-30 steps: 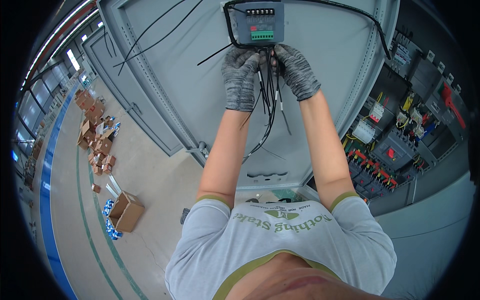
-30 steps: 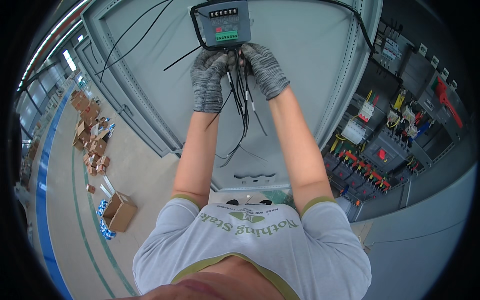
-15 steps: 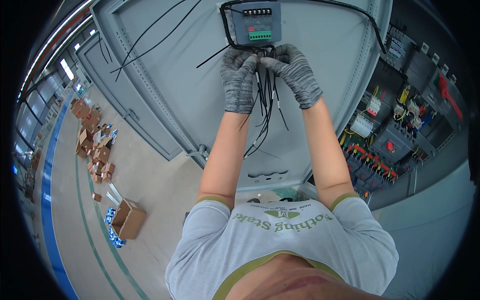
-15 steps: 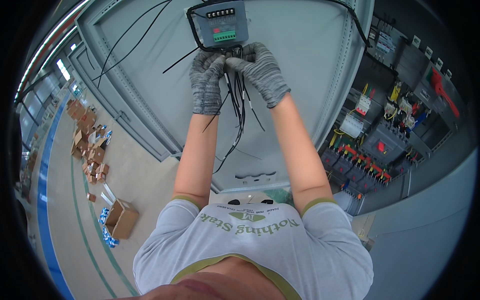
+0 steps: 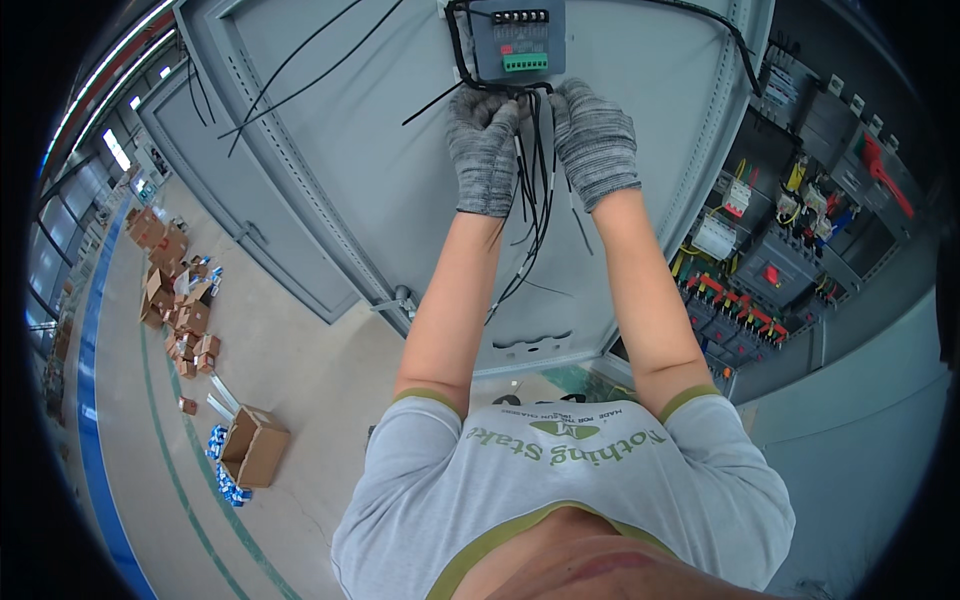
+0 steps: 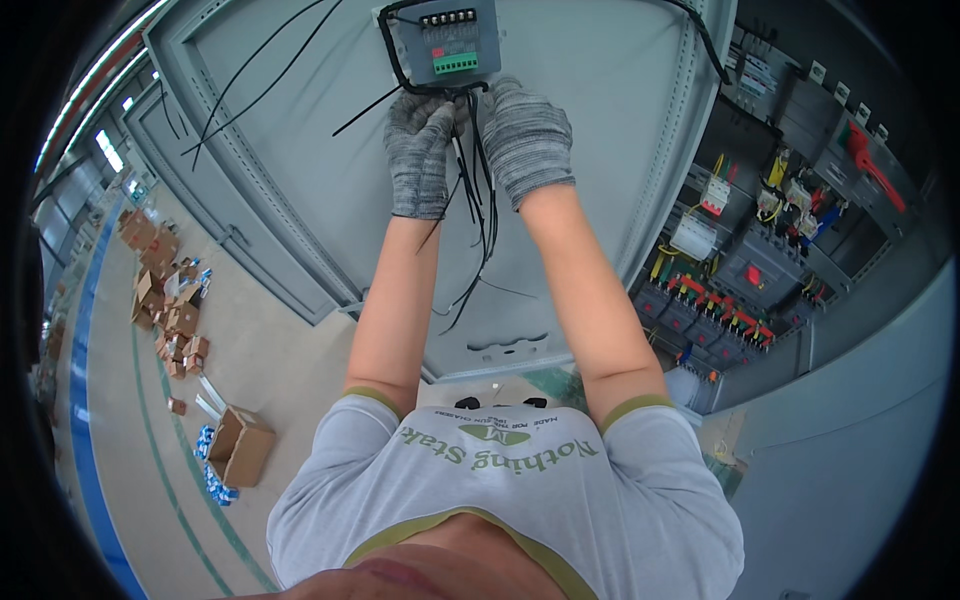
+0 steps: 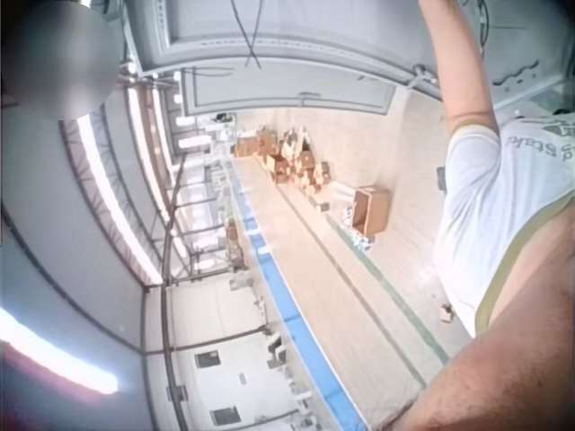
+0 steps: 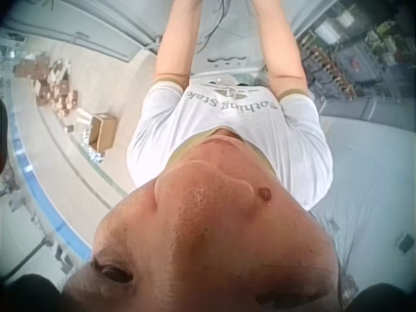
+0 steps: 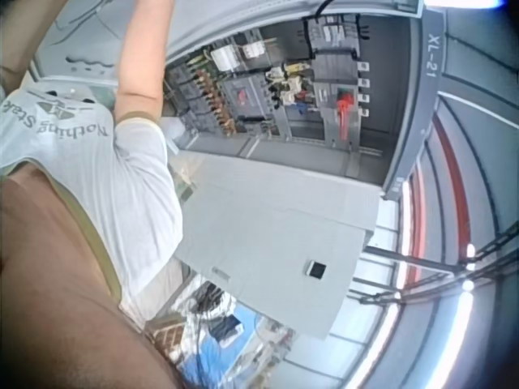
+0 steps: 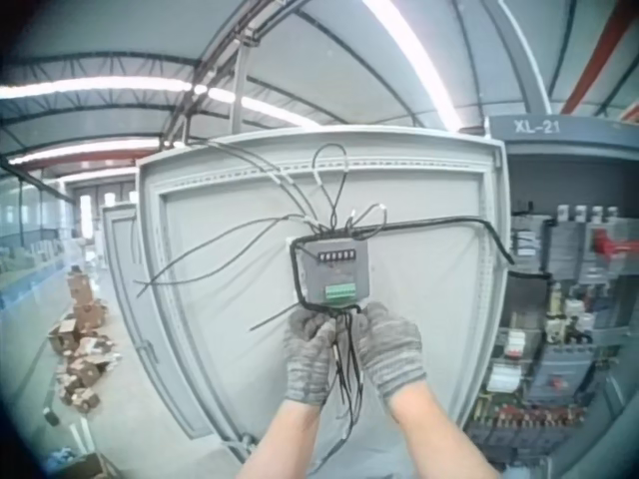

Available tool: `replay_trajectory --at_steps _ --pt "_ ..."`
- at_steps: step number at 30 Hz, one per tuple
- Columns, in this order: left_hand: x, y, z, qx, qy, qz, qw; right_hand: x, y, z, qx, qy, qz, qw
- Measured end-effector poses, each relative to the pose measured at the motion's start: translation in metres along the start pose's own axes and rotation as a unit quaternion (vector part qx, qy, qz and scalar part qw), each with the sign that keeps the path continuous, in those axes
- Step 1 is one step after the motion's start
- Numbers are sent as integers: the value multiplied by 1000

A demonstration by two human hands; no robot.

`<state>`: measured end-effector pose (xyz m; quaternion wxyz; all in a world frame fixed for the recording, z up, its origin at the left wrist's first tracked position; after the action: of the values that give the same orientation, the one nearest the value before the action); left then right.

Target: The person organizes and secures a bundle of black wires inside an open electrical cabinet. They use a yellow-handled tool to strip wire ends and attach white labels to individual wires, then bundle them together with a zip tie.

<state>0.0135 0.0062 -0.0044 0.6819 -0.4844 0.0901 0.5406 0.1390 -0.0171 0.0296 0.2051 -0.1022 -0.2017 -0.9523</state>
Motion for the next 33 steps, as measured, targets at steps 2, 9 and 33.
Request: replay_trajectory --at_steps 2,9,33 --pt "-6 -1 3 13 19 15 1000 -7 -1 0 21 -64 112 991" --pt "-9 -2 -1 -1 42 12 999 -26 -20 -15 79 -349 546 758" --pt "-9 4 8 26 48 24 998 -20 -2 -3 83 -227 308 920"
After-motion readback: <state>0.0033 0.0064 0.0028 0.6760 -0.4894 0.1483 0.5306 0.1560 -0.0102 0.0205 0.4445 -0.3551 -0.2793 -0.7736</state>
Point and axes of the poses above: each hand's wrist, its own z-axis towards the middle knuckle, its own y-axis out of the back of the hand, x = y × z, the point moved 2 cm from there along z, towards the middle knuckle, and after that the axes turned 11 degrees about -x, right-handed, at the moved point
